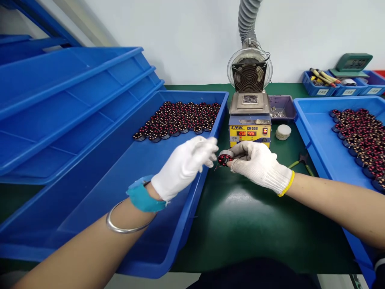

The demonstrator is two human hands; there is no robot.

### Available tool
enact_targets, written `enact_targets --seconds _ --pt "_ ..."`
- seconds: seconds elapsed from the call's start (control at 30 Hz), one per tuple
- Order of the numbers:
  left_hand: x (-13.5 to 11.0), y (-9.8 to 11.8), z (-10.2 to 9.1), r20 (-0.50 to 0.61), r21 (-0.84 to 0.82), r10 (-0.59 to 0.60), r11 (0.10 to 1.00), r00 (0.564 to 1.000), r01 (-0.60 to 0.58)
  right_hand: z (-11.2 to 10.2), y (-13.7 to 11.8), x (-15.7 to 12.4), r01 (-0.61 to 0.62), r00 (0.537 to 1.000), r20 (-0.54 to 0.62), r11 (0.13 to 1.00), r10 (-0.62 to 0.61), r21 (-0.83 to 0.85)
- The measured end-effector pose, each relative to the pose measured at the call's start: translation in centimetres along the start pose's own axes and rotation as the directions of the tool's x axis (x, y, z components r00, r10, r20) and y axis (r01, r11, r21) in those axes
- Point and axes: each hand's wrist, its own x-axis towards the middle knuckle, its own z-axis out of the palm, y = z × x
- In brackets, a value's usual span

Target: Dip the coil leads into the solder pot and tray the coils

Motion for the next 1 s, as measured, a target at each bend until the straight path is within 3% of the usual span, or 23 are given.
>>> enact_targets --seconds 0.13,0.23,0.27,0.3,0.37,0.43,0.6,0.63,0.7,0.77,0.8,0.9,1.0 --pt "-0.3 0.5 -0.1 0.161 0.143 -0.022 0.990 0.987 -0.001 -0.3 -0.2 0.2 -0.031 0.999 -0.029 0.991 0.027 -0.128" --pt "-0.4 1.4 -1.2 0.402 0.146 -0.159 0.983 0.902 0.108 -0.6 -0.4 0.5 -0.060 0.994 -0.097 0.992 0.049 -0.111" --pt "-0.4 1.6 -1.5 0.436 0.165 -0.179 0.979 0.882 0.117 -0.7 -0.4 0.6 -0.070 0.992 -0.113 0.994 0.060 -0.088" --pt "-0.4 1.7 -1.6 0.422 0.193 -0.179 0.976 0.889 0.105 -0.7 -0.5 0.7 -0.078 0.990 -0.125 0.995 0.069 -0.064" --pt "-0.3 1.5 -1.2 0.277 0.253 -0.134 0.965 0.951 0.063 -0.7 -0.6 0.6 -0.073 0.988 -0.136 0.996 0.067 -0.042" --pt "-0.2 1.1 -0.2 0.156 0.250 -0.105 0.966 0.982 0.064 -0.6 -0.6 0.5 -0.037 0.989 -0.143 0.998 0.029 -0.055" --pt "-0.2 0.8 0.6 0.174 -0.076 -0.137 0.985 0.975 0.152 -0.4 -0.2 0.5 0.020 0.994 -0.105 1.000 -0.017 0.020" --pt "-0.2 0.9 0.4 0.101 -0.129 -0.139 0.980 0.985 0.152 -0.5 -0.2 0.5 0.019 0.993 -0.116 0.999 -0.015 0.032" --pt "0.0 0.9 -0.3 -0.161 -0.191 -0.102 0.979 0.982 0.071 -0.5 -0.4 0.5 0.015 0.990 -0.143 1.000 -0.012 0.024" --pt "0.1 0.7 -0.6 -0.392 -0.139 0.008 0.988 0.920 -0.067 -0.4 -0.6 0.4 0.008 0.991 -0.137 1.000 -0.005 0.020" --pt "0.1 0.5 -0.6 -0.419 -0.062 0.083 0.991 0.904 -0.119 -0.3 -0.7 0.3 0.006 0.992 -0.125 1.000 -0.003 0.020" --pt "0.0 0.0 0.1 -0.224 0.309 0.273 0.930 0.935 -0.198 0.0 -0.9 0.2 0.020 0.994 -0.108 0.999 -0.017 0.033" --pt "-0.4 0.0 0.9 -0.050 0.624 0.350 0.742 0.935 -0.244 0.2 -0.8 0.5 0.030 0.994 -0.105 0.996 -0.021 0.081"
